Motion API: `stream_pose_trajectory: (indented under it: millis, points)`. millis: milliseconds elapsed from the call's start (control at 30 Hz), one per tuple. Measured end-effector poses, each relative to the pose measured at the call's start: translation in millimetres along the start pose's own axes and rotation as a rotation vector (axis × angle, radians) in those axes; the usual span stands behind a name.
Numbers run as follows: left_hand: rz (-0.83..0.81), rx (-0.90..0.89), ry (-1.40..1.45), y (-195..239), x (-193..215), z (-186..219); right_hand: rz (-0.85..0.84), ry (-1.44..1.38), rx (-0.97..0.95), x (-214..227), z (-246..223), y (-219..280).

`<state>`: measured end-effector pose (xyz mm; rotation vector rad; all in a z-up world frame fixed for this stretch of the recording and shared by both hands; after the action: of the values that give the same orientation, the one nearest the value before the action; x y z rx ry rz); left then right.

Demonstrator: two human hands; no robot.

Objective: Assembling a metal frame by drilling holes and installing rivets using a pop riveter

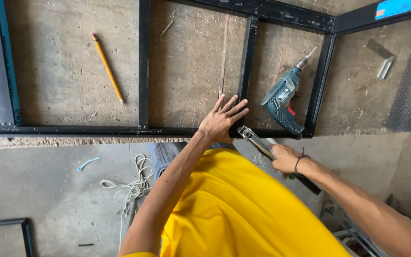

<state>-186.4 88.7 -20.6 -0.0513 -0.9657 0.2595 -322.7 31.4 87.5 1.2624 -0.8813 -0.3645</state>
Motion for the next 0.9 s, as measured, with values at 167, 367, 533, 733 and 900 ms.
stream_pose_trajectory:
  millis: [167,367,533,733,900]
  points:
    - [-0.015,-0.016,-0.009,0,-4,0,-0.046,-0.226,-0.116,10,-9,21]
    - [-0.053,-0.023,0.001,-1,-7,1,0.100,-0.233,-0.039,-58,66,-53]
    - [-0.043,-0.030,0.005,1,-4,2,0.428,-0.215,0.094,-63,52,-63]
    - [0.018,-0.060,-0.038,1,-2,2,0.677,-0.474,0.080,-104,56,-37]
    - [0.171,0.179,0.348,5,63,-36,0.963,-0.453,-0.093,-207,146,-23]
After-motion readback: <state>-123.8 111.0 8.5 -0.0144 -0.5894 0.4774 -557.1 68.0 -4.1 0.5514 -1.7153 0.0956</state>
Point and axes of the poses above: each hand's wrist, its own y-axis away from the middle knuckle, its own x-axis out of the back of the hand, z = x × y, the point moved 9 cm from there along -y, towards the middle knuckle, and after that the axes turned 11 degrees about z, right-handed, at the moved point
